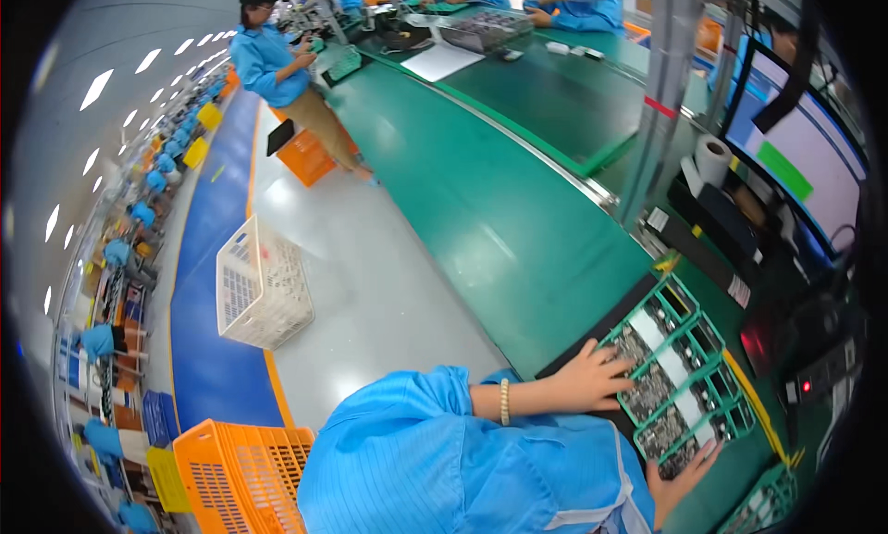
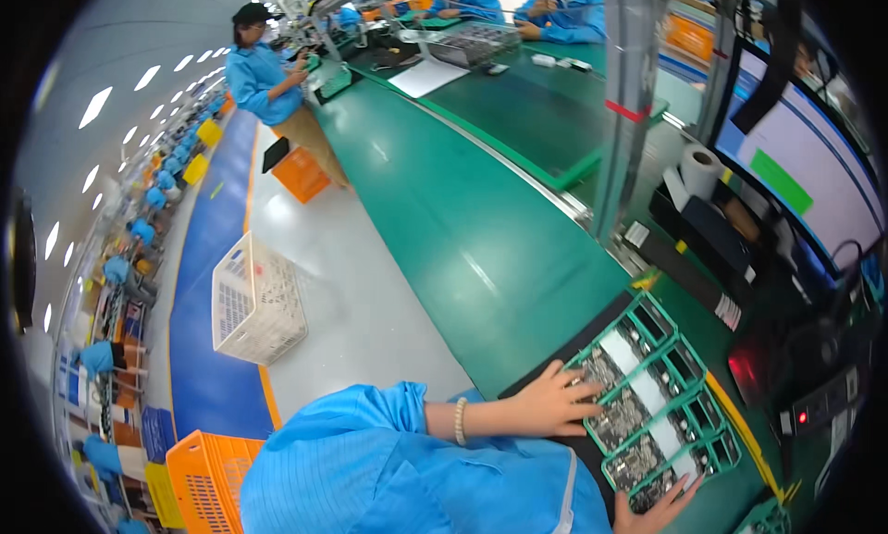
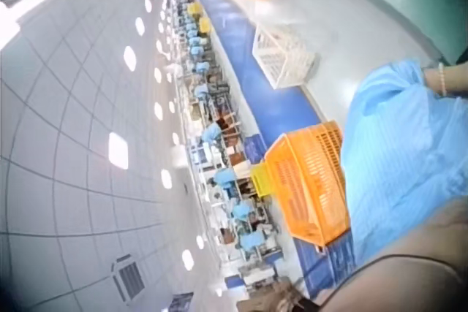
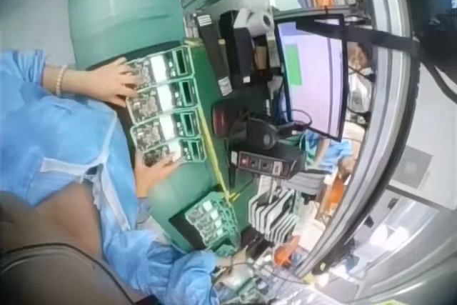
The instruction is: Assembling and scanning electronic handheld devices on a production line.
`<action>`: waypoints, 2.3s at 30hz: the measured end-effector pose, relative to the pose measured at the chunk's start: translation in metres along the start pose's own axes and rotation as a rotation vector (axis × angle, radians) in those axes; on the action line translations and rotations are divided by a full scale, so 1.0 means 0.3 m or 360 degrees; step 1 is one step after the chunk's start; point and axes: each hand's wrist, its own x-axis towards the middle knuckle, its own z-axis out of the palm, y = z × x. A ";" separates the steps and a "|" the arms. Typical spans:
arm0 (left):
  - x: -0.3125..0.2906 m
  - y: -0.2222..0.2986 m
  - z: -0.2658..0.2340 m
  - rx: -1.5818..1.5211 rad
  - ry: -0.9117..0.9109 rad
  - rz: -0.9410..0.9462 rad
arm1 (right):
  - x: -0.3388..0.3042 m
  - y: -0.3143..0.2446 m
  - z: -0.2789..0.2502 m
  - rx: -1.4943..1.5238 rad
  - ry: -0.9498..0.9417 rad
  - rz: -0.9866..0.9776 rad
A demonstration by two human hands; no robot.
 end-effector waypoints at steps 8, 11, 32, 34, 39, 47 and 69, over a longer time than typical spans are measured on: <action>-0.021 0.006 0.024 -0.0069 0.0021 -0.0016 | 0.012 0.136 0.109 -0.0186 -0.0036 -0.0328; -0.026 0.010 0.014 -0.0086 0.0066 0.0102 | 0.000 0.115 0.069 -0.0091 -0.0025 -0.0213; 0.119 -0.158 -0.049 -0.0964 -0.0181 -0.0748 | 0.070 0.137 0.055 0.0994 0.0257 0.0877; 0.113 -0.149 -0.019 -0.1267 -0.0132 -0.0776 | 0.075 0.150 0.043 0.0979 0.0230 0.0775; 0.125 -0.135 0.014 -0.1479 -0.0053 -0.0741 | 0.097 0.194 0.022 0.0808 0.0083 0.0689; 0.266 -0.182 0.002 -0.1503 0.0079 -0.0792 | 0.396 0.544 -0.262 0.1017 0.1078 0.0913; 0.351 -0.190 -0.336 -0.2344 -0.0044 -0.1006 | 0.585 0.208 -0.065 0.1745 0.0704 0.0849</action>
